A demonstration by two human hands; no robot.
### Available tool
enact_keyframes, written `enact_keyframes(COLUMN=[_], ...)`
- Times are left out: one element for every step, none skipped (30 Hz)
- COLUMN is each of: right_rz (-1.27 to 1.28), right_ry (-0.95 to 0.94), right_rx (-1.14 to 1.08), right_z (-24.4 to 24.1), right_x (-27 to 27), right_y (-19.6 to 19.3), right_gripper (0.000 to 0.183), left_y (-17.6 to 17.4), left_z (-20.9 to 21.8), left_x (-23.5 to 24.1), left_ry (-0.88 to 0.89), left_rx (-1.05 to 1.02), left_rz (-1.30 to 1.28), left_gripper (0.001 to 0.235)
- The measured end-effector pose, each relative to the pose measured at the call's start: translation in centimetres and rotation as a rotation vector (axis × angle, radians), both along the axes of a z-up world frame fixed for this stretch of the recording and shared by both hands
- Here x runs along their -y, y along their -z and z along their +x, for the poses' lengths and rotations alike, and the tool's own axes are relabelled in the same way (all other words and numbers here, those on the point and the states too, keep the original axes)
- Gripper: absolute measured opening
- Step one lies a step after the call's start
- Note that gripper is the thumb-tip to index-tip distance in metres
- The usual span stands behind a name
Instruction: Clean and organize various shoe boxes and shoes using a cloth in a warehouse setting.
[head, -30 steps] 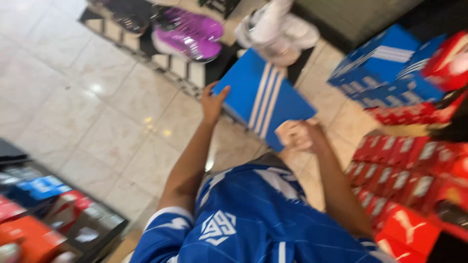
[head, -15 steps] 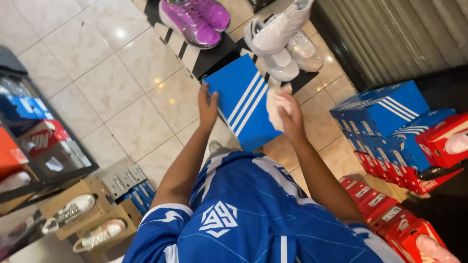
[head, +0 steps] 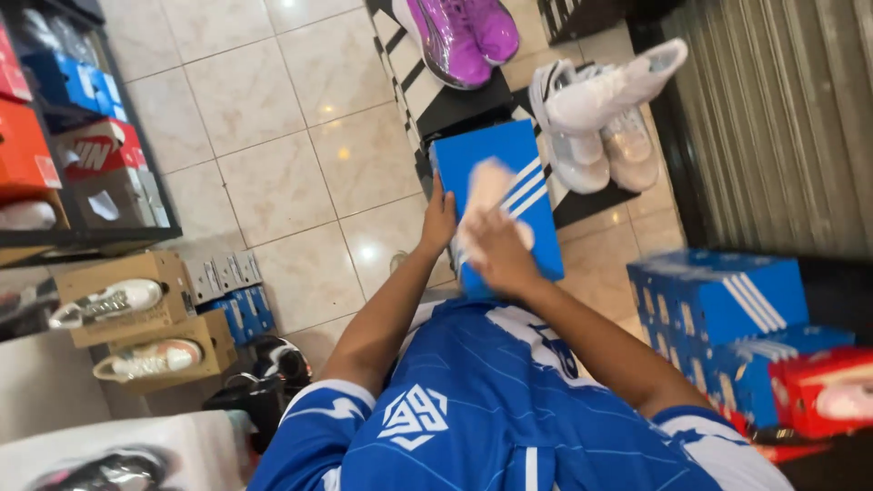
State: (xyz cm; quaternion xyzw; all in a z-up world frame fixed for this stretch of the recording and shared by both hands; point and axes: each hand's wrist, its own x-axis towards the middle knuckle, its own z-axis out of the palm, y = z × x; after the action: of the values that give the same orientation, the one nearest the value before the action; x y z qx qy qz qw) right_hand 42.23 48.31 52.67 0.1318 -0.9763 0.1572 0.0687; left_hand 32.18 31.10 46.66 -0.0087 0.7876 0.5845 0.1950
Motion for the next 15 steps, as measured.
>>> enact_keyframes(right_rz=[0.024,0.051,0.074,0.064,0.045,0.058,0.071,0.077,0.059,0.079,0.106,0.095,0.037,-0.019,-0.021], right_ry=[-0.199,-0.398,-0.428,-0.460,-0.496,-0.529,-0.387,-0.242,-0.266,-0.267,-0.266,-0.288,-0.502,-0.713,-0.720], right_rx=[0.096,0.193,0.197,0.138,0.056,0.038,-0.153,-0.343,-0.357,-0.404,-0.432,-0.426,-0.285,-0.140,-0.148], right_z=[1.1,2.3,2.3,2.3,0.9,-2.6,-5.0,-7.3,-8.8,-10.2,-10.4,-8.2,-6.7,-5.3,-5.9], right_x=[-1.0,-2.1,-4.5,-7.0,-8.7,-10.3,-11.1,-11.6,-10.6,-9.3,-8.5,-7.2,-6.1,-4.8,-5.2], right_y=[0.1,0.2,1.3,2.2,3.1,3.1,3.0,2.9,2.6,2.3,2.0,2.3,2.7,3.0,1.7], right_gripper=[0.064,0.066,0.066,0.062,0.058,0.058,0.054,0.050,0.050,0.049,0.048,0.048,0.055,0.063,0.063], left_y=[2.2,4.6,2.2,-0.3,-3.1,-2.7,-2.2,-1.8,-1.7,-1.5,-1.2,-1.0,-0.8,-0.6,-0.3], left_z=[0.5,1.0,1.6,2.3,1.8,1.4,1.8,2.2,1.7,1.3,2.0,2.7,2.4,2.0,2.1], left_x=[-0.6,-1.4,-2.0,-2.6,-2.3,-3.4,-3.9,-4.3,-4.2,-3.9,-4.0,-3.7,-3.4,-3.0,-3.0], left_ry=[-0.054,-0.108,-0.141,-0.167,-0.193,-0.228,-0.261,-0.294,-0.322,-0.320,-0.313,-0.336,-0.317,-0.299,-0.306], left_rx=[-0.083,-0.166,-0.164,-0.098,-0.051,-0.069,-0.021,0.028,0.018,0.002,0.007,0.017,0.034,0.051,0.045], left_rz=[0.013,0.025,0.042,-0.001,-0.052,-0.044,-0.093,-0.142,-0.155,-0.204,-0.247,-0.253,-0.246,-0.239,-0.243], left_gripper=[0.062,0.059,0.059,0.058,0.057,0.057,0.057,0.056,0.056,0.055,0.055,0.055,0.055,0.055,0.055])
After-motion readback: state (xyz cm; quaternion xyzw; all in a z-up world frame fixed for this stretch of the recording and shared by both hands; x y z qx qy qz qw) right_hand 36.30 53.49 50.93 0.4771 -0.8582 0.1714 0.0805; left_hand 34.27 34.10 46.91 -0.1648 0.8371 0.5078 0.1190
